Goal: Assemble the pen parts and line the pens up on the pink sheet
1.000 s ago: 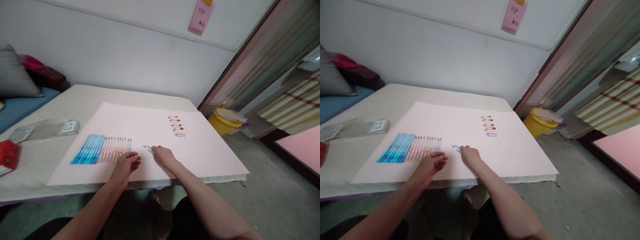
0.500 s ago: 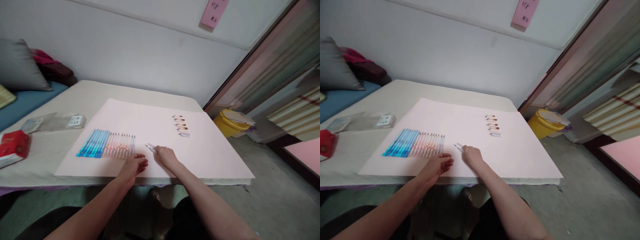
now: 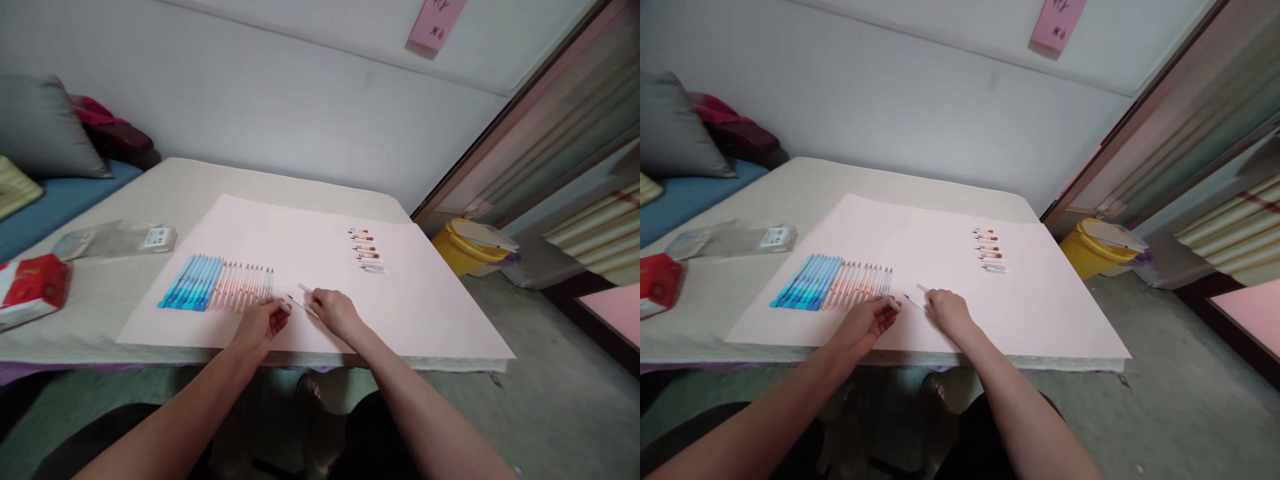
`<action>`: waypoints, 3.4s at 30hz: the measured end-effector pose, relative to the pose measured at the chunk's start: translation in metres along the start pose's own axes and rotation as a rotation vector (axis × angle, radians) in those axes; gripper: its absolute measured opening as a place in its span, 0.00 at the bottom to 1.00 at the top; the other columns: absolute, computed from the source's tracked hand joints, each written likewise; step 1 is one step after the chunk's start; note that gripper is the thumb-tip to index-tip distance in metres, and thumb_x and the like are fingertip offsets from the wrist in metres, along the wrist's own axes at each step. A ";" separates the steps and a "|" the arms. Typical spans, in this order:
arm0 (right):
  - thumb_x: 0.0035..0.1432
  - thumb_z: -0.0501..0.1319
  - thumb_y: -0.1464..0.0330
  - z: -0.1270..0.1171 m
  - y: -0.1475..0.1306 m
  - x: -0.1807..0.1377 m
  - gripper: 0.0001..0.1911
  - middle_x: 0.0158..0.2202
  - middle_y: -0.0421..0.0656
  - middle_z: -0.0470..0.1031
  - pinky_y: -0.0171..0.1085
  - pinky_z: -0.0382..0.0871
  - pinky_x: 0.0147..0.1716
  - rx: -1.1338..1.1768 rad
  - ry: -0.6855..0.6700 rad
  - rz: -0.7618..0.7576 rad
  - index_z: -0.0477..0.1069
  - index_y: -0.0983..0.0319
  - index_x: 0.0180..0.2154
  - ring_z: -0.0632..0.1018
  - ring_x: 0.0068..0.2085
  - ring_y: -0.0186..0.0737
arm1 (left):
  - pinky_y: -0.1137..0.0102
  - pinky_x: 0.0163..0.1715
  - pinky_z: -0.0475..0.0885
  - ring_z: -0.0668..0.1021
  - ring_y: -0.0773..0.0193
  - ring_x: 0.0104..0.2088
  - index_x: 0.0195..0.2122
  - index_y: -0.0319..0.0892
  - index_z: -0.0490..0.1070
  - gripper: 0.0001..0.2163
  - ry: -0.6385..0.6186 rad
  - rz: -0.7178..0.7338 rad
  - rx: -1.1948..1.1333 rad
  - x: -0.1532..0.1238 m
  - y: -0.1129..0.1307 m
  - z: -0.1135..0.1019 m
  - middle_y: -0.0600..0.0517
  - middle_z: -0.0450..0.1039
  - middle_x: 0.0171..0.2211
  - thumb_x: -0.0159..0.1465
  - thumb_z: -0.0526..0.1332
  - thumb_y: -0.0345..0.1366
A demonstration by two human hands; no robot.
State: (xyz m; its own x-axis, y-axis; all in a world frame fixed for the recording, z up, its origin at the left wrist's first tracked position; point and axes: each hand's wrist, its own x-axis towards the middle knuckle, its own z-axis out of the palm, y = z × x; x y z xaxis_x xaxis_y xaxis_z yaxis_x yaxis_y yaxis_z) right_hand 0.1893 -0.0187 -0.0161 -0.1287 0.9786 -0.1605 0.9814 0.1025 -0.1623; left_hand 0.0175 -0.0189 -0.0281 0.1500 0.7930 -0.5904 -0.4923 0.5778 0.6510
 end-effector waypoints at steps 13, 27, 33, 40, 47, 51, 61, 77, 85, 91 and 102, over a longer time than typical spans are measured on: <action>0.62 0.50 0.67 0.004 -0.007 -0.002 0.09 0.32 0.46 0.75 0.33 0.59 0.29 0.057 0.019 -0.150 0.67 0.62 0.37 0.75 0.32 0.39 | 0.76 0.25 0.71 0.76 0.69 0.26 0.25 0.35 0.70 0.01 0.072 0.117 -0.124 0.008 0.028 -0.008 0.48 0.74 0.25 0.51 0.61 0.25; 0.60 0.54 0.69 -0.008 -0.015 -0.015 0.05 0.26 0.40 0.71 0.31 0.55 0.26 0.249 0.073 -0.274 0.67 0.61 0.33 0.70 0.27 0.34 | 0.75 0.25 0.72 0.77 0.68 0.25 0.25 0.34 0.68 0.03 0.155 0.213 -0.204 0.007 0.034 -0.007 0.46 0.74 0.25 0.56 0.59 0.26; 0.59 0.54 0.70 -0.011 -0.016 -0.016 0.05 0.25 0.39 0.71 0.31 0.55 0.26 0.268 0.070 -0.282 0.68 0.61 0.33 0.70 0.27 0.34 | 0.75 0.26 0.71 0.76 0.69 0.25 0.26 0.35 0.68 0.02 0.148 0.231 -0.184 0.006 0.033 -0.006 0.46 0.74 0.25 0.55 0.59 0.27; 0.58 0.55 0.73 -0.007 -0.013 -0.013 0.06 0.27 0.40 0.71 0.31 0.58 0.28 0.362 0.133 -0.317 0.69 0.62 0.31 0.70 0.28 0.33 | 0.75 0.25 0.69 0.75 0.70 0.25 0.29 0.38 0.68 0.06 0.094 0.269 -0.026 0.005 0.025 -0.003 0.50 0.73 0.27 0.53 0.63 0.34; 0.57 0.55 0.75 -0.001 -0.020 -0.011 0.06 0.27 0.39 0.69 0.31 0.60 0.31 0.467 0.237 -0.336 0.68 0.62 0.30 0.71 0.29 0.33 | 0.73 0.29 0.69 0.76 0.68 0.28 0.29 0.39 0.67 0.08 0.020 0.253 0.021 0.001 0.016 0.000 0.50 0.74 0.28 0.53 0.64 0.36; 0.55 0.56 0.76 0.004 -0.027 -0.011 0.06 0.26 0.38 0.68 0.31 0.61 0.29 0.534 0.232 -0.253 0.64 0.61 0.28 0.70 0.27 0.32 | 0.71 0.31 0.70 0.77 0.66 0.30 0.31 0.41 0.66 0.09 -0.057 0.213 0.056 -0.004 0.003 0.004 0.51 0.74 0.29 0.53 0.64 0.38; 0.55 0.55 0.75 0.004 -0.031 -0.014 0.06 0.22 0.35 0.67 0.29 0.64 0.26 0.808 0.135 -0.160 0.59 0.60 0.28 0.73 0.24 0.31 | 0.72 0.28 0.71 0.77 0.66 0.27 0.28 0.41 0.64 0.06 -0.025 0.191 -0.008 -0.009 0.009 0.006 0.50 0.74 0.26 0.55 0.63 0.33; 0.64 0.48 0.68 0.030 0.017 0.020 0.12 0.42 0.53 0.70 0.39 0.66 0.32 -0.115 0.032 0.041 0.66 0.64 0.45 0.76 0.37 0.45 | 0.75 0.25 0.72 0.77 0.67 0.25 0.29 0.39 0.64 0.03 0.005 0.201 -0.109 0.004 0.026 -0.004 0.49 0.74 0.25 0.59 0.58 0.27; 0.62 0.51 0.69 0.017 0.008 0.015 0.08 0.40 0.49 0.71 0.36 0.64 0.33 -0.087 0.053 -0.060 0.65 0.64 0.41 0.75 0.38 0.42 | 0.75 0.24 0.72 0.77 0.68 0.24 0.29 0.39 0.63 0.04 0.073 0.262 -0.141 0.006 0.033 -0.007 0.50 0.73 0.24 0.59 0.57 0.26; 0.63 0.52 0.68 0.007 -0.002 0.003 0.06 0.39 0.45 0.69 0.34 0.62 0.34 0.127 0.184 -0.265 0.64 0.62 0.39 0.72 0.37 0.37 | 0.75 0.24 0.72 0.76 0.69 0.23 0.29 0.40 0.62 0.04 0.144 0.322 -0.172 0.010 0.037 -0.007 0.52 0.71 0.23 0.59 0.58 0.27; 0.62 0.53 0.71 0.004 0.001 0.000 0.02 0.36 0.44 0.68 0.34 0.63 0.35 0.220 0.230 -0.288 0.63 0.62 0.36 0.71 0.36 0.36 | 0.73 0.25 0.72 0.77 0.66 0.25 0.30 0.40 0.63 0.04 0.161 0.344 -0.162 0.014 0.037 -0.010 0.52 0.71 0.24 0.59 0.58 0.28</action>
State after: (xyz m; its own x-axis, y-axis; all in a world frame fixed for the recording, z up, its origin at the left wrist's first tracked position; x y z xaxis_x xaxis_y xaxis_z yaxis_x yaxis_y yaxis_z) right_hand 0.1902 -0.0192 -0.0201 -0.3336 0.9324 0.1391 0.8531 0.3614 -0.3764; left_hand -0.0078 0.0114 -0.0168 -0.1767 0.8866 -0.4275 -0.6210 0.2365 0.7473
